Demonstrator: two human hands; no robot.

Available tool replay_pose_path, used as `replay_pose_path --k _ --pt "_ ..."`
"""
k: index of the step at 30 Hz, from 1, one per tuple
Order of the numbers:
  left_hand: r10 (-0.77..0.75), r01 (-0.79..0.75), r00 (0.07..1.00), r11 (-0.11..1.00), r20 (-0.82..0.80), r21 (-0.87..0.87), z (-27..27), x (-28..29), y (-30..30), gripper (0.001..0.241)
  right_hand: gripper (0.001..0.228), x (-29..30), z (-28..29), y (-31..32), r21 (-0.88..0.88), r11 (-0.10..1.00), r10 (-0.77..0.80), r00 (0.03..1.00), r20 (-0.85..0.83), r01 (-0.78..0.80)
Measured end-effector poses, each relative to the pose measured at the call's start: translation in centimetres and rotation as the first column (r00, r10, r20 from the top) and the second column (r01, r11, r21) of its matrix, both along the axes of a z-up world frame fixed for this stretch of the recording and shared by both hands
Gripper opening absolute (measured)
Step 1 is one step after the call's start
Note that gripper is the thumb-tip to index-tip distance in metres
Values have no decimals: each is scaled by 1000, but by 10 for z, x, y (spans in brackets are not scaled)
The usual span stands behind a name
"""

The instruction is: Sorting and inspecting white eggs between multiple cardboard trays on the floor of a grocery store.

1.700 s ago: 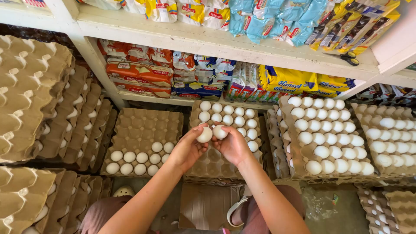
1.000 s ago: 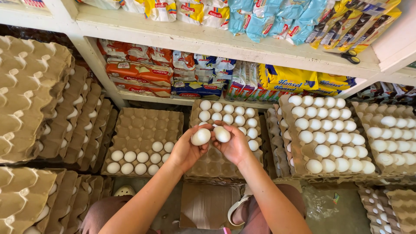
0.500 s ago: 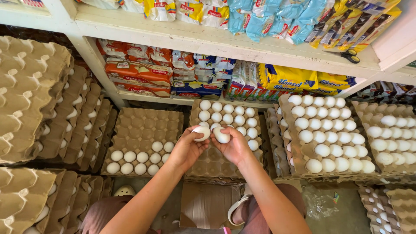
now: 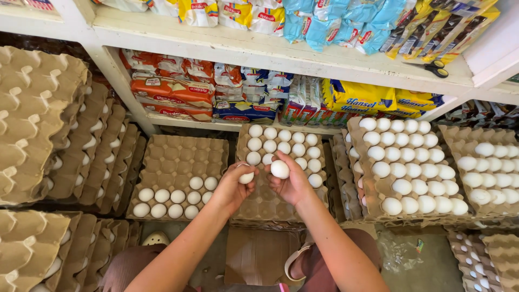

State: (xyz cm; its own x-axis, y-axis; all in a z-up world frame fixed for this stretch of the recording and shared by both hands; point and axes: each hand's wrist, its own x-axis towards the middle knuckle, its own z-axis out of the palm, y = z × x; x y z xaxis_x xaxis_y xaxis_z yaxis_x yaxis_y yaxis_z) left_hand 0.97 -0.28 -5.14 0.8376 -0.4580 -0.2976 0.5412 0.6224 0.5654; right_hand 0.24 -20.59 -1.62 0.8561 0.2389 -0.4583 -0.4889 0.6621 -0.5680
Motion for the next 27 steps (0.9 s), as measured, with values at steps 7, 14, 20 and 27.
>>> replay_pose_path --k 7,14,20,27 --pt "104 -90 986 990 -131 105 33 -6 -1 28 16 -1 -5 0 24 1000 -3 999 42 2" --pt "20 -20 996 1000 -89 8 27 -2 4 47 23 3 -10 2 -55 994 -100 995 -24 98" --pt "9 -12 985 1000 -172 -14 36 -2 4 36 25 4 -11 8 -56 995 -85 996 -29 84" --pt "26 -22 986 999 -164 27 7 8 13 46 22 6 -12 6 58 996 -60 997 -37 62"
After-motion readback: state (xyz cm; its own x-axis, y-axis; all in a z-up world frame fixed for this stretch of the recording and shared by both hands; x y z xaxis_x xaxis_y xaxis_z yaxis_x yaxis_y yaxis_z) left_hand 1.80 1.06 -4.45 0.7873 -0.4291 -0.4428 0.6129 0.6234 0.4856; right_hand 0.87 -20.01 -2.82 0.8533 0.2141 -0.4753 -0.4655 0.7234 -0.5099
